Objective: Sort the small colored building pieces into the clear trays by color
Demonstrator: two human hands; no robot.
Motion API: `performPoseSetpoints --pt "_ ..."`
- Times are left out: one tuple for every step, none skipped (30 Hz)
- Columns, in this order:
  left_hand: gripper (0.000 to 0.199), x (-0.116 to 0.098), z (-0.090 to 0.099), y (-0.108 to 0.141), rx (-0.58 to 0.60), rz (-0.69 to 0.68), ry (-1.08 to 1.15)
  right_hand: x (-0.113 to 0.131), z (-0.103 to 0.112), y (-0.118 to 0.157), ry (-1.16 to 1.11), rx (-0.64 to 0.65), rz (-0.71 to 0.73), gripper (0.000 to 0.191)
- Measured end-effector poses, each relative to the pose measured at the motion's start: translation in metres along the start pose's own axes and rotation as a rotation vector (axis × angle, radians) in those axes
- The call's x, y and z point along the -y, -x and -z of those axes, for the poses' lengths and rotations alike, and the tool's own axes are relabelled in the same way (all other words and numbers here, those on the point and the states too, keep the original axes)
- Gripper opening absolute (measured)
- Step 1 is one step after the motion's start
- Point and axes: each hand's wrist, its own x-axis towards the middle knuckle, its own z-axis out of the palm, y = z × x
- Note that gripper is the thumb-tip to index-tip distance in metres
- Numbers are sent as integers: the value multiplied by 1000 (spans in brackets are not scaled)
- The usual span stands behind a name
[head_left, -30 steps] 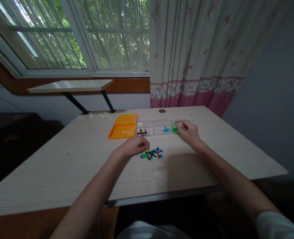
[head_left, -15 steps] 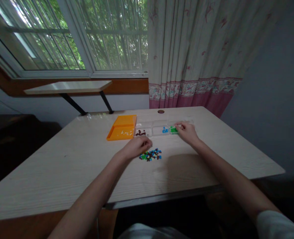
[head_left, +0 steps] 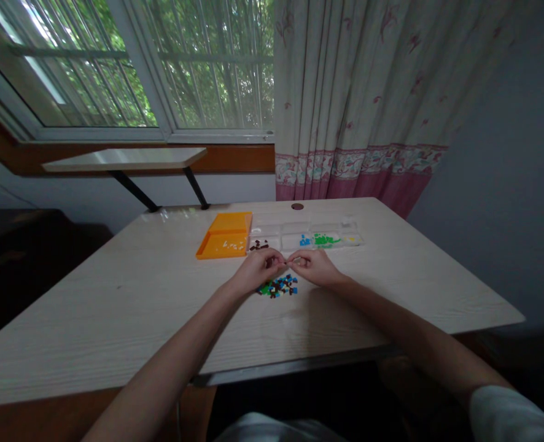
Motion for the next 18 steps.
performPoseSetpoints --pt "16 0 0 0 -1 0 -1 0 0 0 -1 -3 4 16" --pt "16 0 0 0 -5 -4 -1 0 1 0 -3 -5 9 16" --pt "17 0 -1 0 -10 -10 -1 1 1 1 -6 -8 15 16" --pt "17 0 -1 0 -17 -18 0 1 1 1 -10 -8 21 16" --pt "18 0 -1 0 -21 -27 2 2 1 1 -14 -8 27 16" --pt "18 0 -1 0 -27 -33 3 2 1 1 -15 -9 33 16" --pt "18 0 -1 0 -35 -35 0 3 1 1 -13 -15 39 16" --pt "18 0 -2 0 -49 -31 -7 3 1 1 -8 -23 44 15" --pt "18 0 -2 0 -66 -25 -19 3 1 1 -1 -32 48 15" --pt "18 -1 -2 0 -82 -19 -35 3 1 1 7 -41 53 15" --pt "18 -1 -2 0 -95 -15 -53 2 1 1 15 -51 57 15" --pt "18 -1 -2 0 -104 -14 -70 2 1 1 21 -60 60 15" --pt "18 -2 -2 0 -107 -17 -86 2 1 1 26 -66 63 15" --pt "18 -3 -2 1 -109 -21 -98 2 1 1 28 -70 66 15" --pt "17 -3 -2 1 -109 -25 -109 2 1 1 30 -71 70 15" --pt "16 -4 -1 1 -110 -29 -117 2 1 1 30 -71 74 15" --pt "16 -4 -1 1 -111 -33 -123 2 1 2 29 -69 79 16" --pt "15 -5 -1 1 -112 -37 -128 2 1 2 29 -66 83 16"
